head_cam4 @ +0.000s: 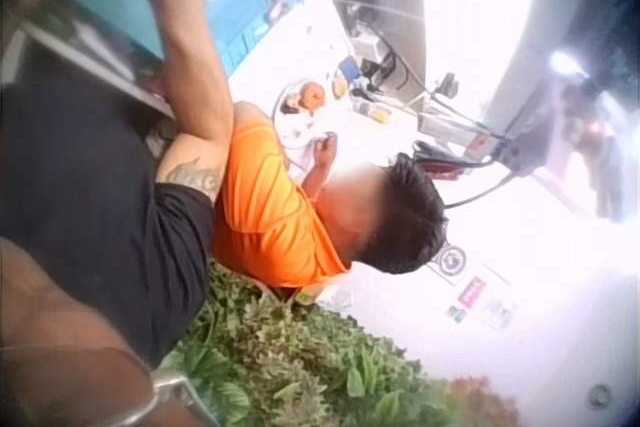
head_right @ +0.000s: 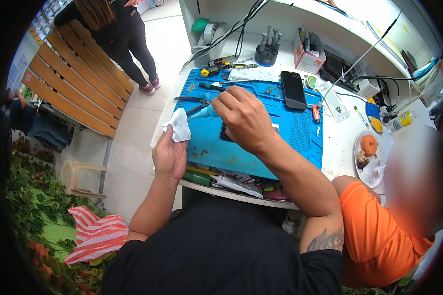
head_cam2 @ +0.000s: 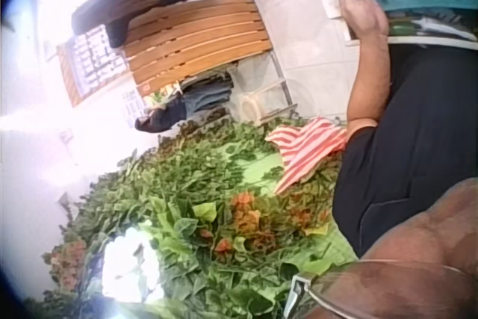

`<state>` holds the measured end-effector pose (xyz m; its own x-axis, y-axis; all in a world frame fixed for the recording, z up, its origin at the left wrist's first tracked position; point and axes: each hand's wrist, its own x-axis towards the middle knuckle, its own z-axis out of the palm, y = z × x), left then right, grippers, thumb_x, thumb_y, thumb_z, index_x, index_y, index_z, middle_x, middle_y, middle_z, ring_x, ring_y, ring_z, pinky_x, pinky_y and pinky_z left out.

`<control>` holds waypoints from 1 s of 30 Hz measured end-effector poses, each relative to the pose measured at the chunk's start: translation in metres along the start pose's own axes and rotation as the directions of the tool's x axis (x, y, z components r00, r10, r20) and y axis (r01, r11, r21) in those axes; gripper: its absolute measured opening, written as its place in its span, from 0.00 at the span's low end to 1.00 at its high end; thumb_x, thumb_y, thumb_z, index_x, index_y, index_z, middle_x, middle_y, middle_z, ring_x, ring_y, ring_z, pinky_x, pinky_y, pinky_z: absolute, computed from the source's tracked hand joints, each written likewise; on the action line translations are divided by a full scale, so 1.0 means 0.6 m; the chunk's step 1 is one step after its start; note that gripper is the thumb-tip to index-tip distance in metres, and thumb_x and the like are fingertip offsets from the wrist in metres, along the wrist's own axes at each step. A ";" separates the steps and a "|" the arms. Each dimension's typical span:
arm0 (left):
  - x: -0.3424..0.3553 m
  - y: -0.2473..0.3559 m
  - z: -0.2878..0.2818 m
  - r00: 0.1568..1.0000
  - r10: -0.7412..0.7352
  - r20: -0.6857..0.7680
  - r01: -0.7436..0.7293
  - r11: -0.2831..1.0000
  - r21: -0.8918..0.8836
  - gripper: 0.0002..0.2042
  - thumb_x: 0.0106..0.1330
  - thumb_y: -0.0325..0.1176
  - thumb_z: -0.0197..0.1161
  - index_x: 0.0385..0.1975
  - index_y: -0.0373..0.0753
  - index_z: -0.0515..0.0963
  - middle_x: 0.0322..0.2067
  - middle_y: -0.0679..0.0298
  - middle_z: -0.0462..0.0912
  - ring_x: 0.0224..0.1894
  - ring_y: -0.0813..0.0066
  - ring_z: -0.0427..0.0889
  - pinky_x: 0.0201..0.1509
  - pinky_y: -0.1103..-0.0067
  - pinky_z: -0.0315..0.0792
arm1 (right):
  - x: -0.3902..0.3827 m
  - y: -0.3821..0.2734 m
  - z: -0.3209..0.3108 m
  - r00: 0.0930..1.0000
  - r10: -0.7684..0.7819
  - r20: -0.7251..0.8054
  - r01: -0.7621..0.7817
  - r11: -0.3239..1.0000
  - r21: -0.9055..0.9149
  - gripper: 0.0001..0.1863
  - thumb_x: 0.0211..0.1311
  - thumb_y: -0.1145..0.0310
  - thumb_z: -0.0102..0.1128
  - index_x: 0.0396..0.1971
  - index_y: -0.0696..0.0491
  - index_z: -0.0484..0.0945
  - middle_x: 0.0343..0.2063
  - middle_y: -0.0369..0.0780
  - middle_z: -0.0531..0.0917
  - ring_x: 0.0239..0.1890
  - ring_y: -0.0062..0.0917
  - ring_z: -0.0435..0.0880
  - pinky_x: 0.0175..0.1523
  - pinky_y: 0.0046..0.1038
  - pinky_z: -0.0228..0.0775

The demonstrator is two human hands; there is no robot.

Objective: The person uses a small screwdriver to remove screws from a smartphone, applies adhesive from a tube to the device chassis, and then presses the back panel onto the phone before cleaning the surface with a cloth and liquid.

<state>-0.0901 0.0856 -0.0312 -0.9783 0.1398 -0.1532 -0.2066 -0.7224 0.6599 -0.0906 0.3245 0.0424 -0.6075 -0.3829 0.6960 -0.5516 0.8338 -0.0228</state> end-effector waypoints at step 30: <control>0.017 0.001 -0.005 1.000 0.015 0.016 -0.017 0.995 0.094 0.26 0.92 0.37 0.49 0.79 0.23 0.65 0.73 0.48 0.77 0.77 0.58 0.74 0.83 0.64 0.66 | -0.082 0.142 0.023 0.793 0.606 -0.061 -0.560 0.766 0.317 0.25 0.57 0.65 0.87 0.53 0.58 0.90 0.38 0.45 0.92 0.39 0.36 0.89 0.47 0.38 0.83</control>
<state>-0.0999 0.0848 -0.0346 -0.9815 0.1398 -0.1311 -0.1910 -0.6578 0.7286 -0.1156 0.4091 -0.0039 -0.7813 0.2253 0.5820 -0.2630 0.7268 -0.6345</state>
